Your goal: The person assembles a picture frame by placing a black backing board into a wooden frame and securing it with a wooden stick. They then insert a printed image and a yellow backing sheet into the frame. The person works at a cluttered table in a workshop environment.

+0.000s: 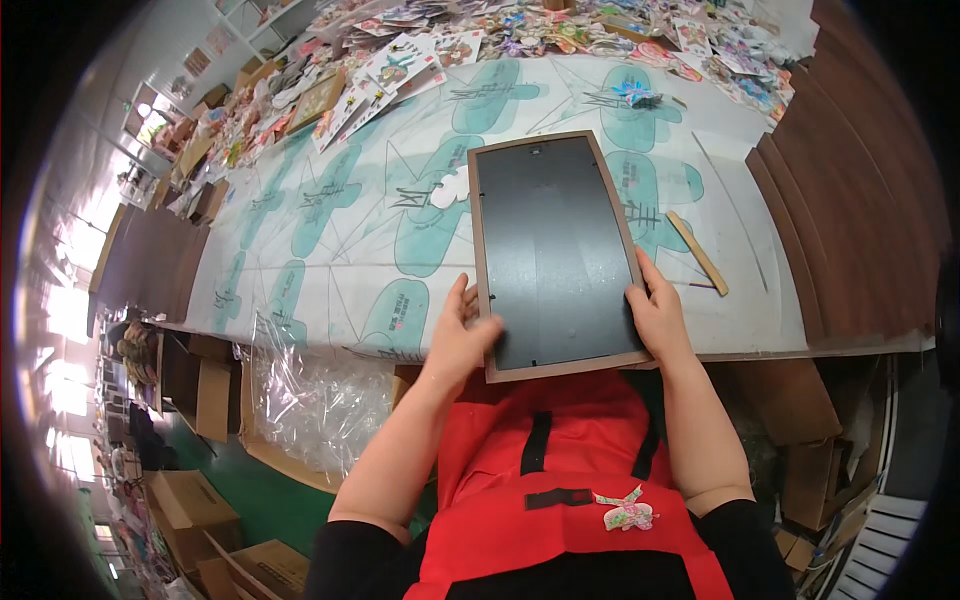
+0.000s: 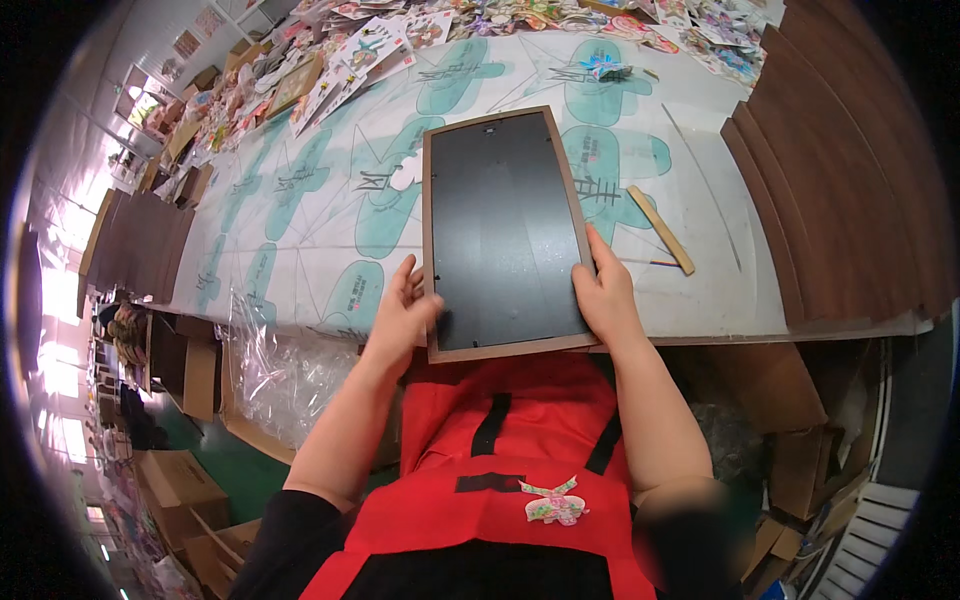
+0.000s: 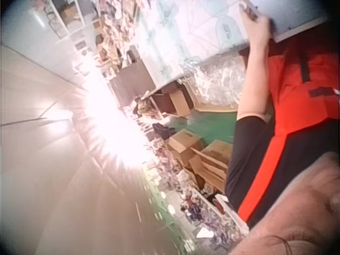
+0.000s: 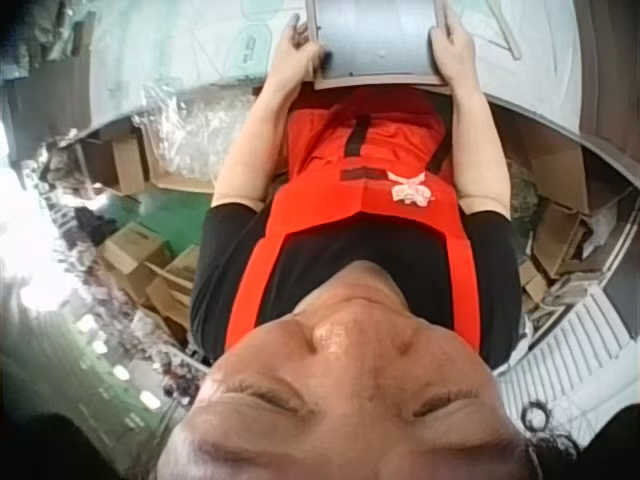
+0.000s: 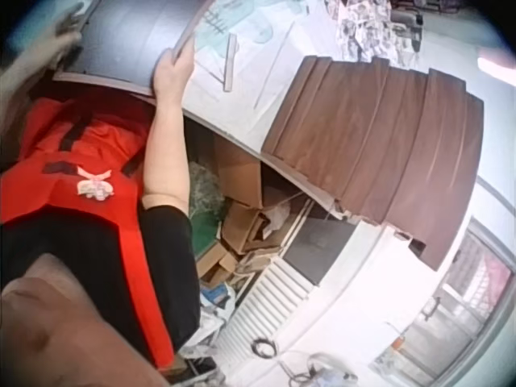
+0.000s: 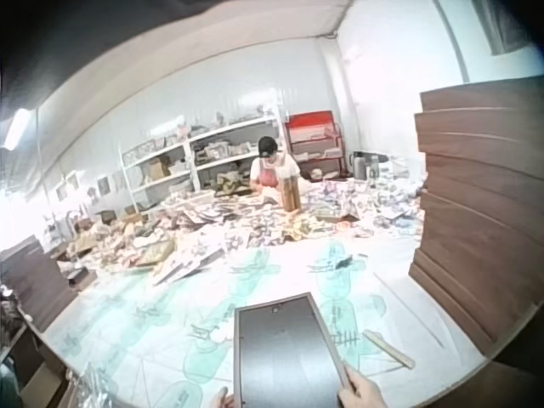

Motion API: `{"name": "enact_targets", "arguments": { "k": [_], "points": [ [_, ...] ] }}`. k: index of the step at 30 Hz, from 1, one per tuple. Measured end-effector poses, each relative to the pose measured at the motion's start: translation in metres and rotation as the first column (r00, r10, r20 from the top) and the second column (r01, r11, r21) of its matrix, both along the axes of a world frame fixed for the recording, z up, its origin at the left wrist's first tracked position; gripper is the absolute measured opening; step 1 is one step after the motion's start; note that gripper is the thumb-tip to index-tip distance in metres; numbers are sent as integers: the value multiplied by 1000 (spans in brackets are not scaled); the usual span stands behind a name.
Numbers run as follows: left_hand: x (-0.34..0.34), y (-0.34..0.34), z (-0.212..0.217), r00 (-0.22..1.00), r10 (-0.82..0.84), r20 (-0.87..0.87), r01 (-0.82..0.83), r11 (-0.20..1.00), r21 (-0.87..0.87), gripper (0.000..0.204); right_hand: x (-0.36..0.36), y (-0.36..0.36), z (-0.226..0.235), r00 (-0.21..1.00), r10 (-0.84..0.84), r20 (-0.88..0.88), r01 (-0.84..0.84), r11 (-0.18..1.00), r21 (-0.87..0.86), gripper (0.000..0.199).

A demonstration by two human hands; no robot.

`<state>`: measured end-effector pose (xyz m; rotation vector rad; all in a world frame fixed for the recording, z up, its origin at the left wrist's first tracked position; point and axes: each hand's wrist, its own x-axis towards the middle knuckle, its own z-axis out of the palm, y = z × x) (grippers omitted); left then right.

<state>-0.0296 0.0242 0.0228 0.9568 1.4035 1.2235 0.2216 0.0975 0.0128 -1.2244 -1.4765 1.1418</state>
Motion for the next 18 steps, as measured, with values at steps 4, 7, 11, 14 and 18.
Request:
{"name": "enact_targets", "arguments": {
  "k": [4,7,11,14,18],
  "points": [
    [-3,22,11,998,48,-38,-51,997,-65,68,3,3,-6,1000,-16,-5,16,1000,21,53],
    [-2,27,9,992,28,-121,-41,993,-110,63,3,0,-6,1000,-13,-3,13,999,36,54],
    [1,32,0,983,111,-145,-114,993,-10,59,4,-1,-5,999,-14,41,11,997,78,55],
    [3,31,4,979,52,-199,-62,997,-46,57,6,0,-6,996,-8,93,-2,994,110,55],
    [0,-1,-16,950,66,-306,-44,996,79,44,9,-5,-4,991,35,131,-53,990,130,54]
  ]
}}
